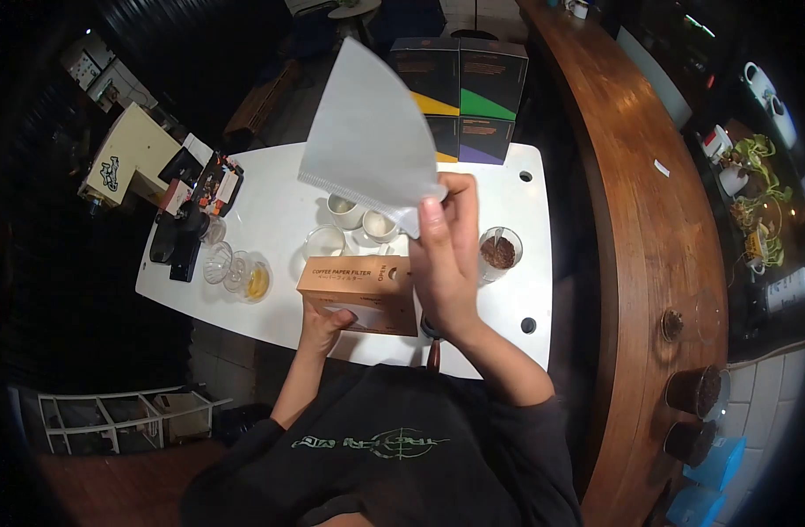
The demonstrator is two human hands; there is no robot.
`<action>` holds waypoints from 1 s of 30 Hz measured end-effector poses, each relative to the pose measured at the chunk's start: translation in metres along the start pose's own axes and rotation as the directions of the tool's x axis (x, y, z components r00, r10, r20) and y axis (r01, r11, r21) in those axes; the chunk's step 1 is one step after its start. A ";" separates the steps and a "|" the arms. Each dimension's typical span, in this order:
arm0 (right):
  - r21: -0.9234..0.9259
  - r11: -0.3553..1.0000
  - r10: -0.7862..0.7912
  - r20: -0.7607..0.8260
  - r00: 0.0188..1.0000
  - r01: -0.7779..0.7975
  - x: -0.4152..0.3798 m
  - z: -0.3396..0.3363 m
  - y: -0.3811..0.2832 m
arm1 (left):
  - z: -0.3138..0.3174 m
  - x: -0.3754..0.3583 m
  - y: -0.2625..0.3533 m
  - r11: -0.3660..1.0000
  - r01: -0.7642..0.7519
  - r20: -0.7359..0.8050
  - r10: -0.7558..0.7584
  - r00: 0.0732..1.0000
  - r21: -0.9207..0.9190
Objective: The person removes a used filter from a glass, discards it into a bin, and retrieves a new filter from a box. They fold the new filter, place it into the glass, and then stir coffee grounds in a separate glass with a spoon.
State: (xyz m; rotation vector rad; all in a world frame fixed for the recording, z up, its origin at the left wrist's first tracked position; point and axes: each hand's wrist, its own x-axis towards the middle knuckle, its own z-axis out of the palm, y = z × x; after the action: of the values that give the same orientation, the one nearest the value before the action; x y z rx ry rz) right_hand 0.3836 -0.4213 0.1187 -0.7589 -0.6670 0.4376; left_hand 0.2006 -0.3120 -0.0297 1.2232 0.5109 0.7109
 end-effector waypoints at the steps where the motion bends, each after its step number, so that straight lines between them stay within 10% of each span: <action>1: -0.035 0.999 -0.032 0.037 0.999 0.034 0.004 -0.006 -0.003 | 0.002 0.001 0.000 0.998 0.024 -0.014 -0.025 1.000 -0.052; 6: -0.140 0.989 -0.062 -0.040 0.997 0.056 0.007 -0.031 -0.022 | -0.013 -0.004 -0.003 0.950 0.024 -0.099 -0.057 0.993 -0.310; 17: -0.557 0.721 0.436 -0.096 0.895 -0.411 -0.071 -0.061 0.051 | -0.130 -0.060 0.015 0.904 -0.268 -0.392 0.126 0.911 -0.334; 20: -0.796 0.568 0.424 0.065 0.903 -0.210 -0.084 -0.023 0.079 | -0.141 -0.073 0.023 0.848 -0.310 -0.426 0.113 0.898 -0.430; 30: -0.881 0.381 0.630 0.027 0.776 -0.279 -0.134 0.011 0.191 | -0.205 -0.100 0.022 0.883 -0.164 -0.376 -0.014 0.927 -0.439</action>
State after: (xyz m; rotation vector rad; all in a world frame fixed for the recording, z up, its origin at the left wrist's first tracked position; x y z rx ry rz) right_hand 0.2566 -0.3689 -0.0704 -1.9027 -1.0401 0.8114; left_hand -0.0155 -0.2452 -0.0665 0.6578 0.5613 1.0743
